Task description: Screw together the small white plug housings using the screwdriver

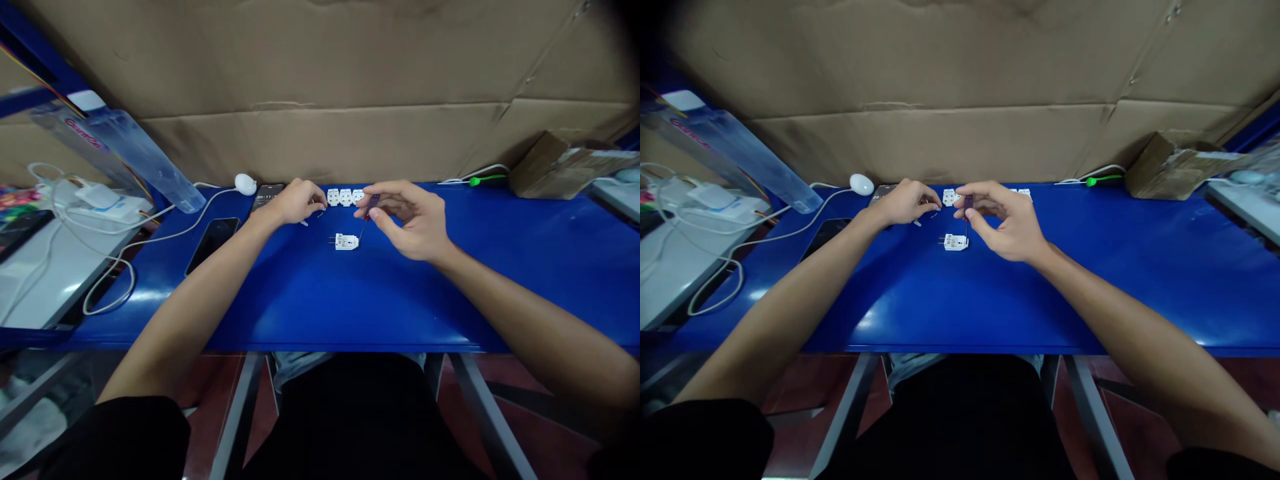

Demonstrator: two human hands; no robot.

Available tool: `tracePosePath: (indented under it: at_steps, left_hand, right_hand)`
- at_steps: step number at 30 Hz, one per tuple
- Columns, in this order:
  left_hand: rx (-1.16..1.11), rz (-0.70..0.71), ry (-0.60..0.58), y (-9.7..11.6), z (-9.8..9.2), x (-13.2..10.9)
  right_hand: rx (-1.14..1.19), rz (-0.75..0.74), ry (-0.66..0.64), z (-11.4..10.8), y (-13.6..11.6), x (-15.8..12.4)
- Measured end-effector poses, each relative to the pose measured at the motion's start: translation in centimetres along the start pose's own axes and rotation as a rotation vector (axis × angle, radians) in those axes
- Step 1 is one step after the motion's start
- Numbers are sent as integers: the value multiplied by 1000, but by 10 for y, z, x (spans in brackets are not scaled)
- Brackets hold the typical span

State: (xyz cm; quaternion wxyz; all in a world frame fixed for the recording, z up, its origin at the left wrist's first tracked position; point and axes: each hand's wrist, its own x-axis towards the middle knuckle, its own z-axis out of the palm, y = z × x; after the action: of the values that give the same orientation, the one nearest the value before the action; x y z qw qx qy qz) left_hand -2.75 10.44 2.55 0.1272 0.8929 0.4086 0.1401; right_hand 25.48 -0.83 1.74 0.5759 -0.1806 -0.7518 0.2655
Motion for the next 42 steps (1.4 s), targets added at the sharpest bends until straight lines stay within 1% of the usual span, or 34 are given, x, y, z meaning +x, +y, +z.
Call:
tracePosePath:
  at_steps: [6,10,12,15,18,20,21,22,23,25,28,29,30,31,33,34,35,36,39,40,42]
  left_hand:
    - [34,1,19,1,4,-3]
    - [37,-1,54,1,3,-7]
    - [18,11,45,0,1,-9]
    - [15,29,-13,-1,-1,-11]
    - [26,31,-46,2,-5,-12]
    - [38,19,-13,6,-12,-15]
    - [45,12,22,9,-16,-17]
    - [45,8,62,12,-20,-20]
    - [41,6,101,15,-24,-24]
    - [16,-22,171,22,-29,-34]
    - [-7,-75,225,34,-24,-53]
    - [-5,-90,217,38,-21,-59]
    - [-13,-92,180,42,-17,-64]
    - [-37,-52,86,45,-14,-68]
    - [-125,95,-203,51,-10,-73]
    - [-158,132,-291,53,-9,-75]
    - [-177,148,-347,55,-10,-76]
    - [-188,145,-378,57,-10,-76]
    - [-206,104,-423,60,-13,-77]
    - [-209,97,-432,61,-13,-77]
    - [-201,95,-440,62,-13,-76]
  right_hand:
    - [-8,-7,3,0,2,0]
    - [-11,-2,0,0,1,0]
    - [-14,2,3,0,0,0]
    - [-6,26,3,0,-2,0]
    - [-15,46,9,-2,-5,2]
    - [-60,63,0,-7,-7,6]
    - [-100,77,-26,-10,-7,8]
    - [-153,91,-75,-13,-6,10]
    - [-220,107,-150,-16,-5,13]
    - [-380,116,-364,-18,-1,19]
    - [-522,73,-682,-12,10,27]
    - [-537,57,-768,-9,14,31]
    - [-544,38,-841,-5,18,34]
    - [-547,20,-898,-1,21,37]
    - [-543,-6,-1001,5,27,44]
    - [-536,-10,-1031,7,30,48]
    - [-534,-5,-1055,9,31,52]
    - [-539,7,-1070,10,32,56]
    - [-602,73,-1081,11,35,72]
    - [-629,95,-1067,11,38,78]
    - [-686,134,-994,12,45,93]
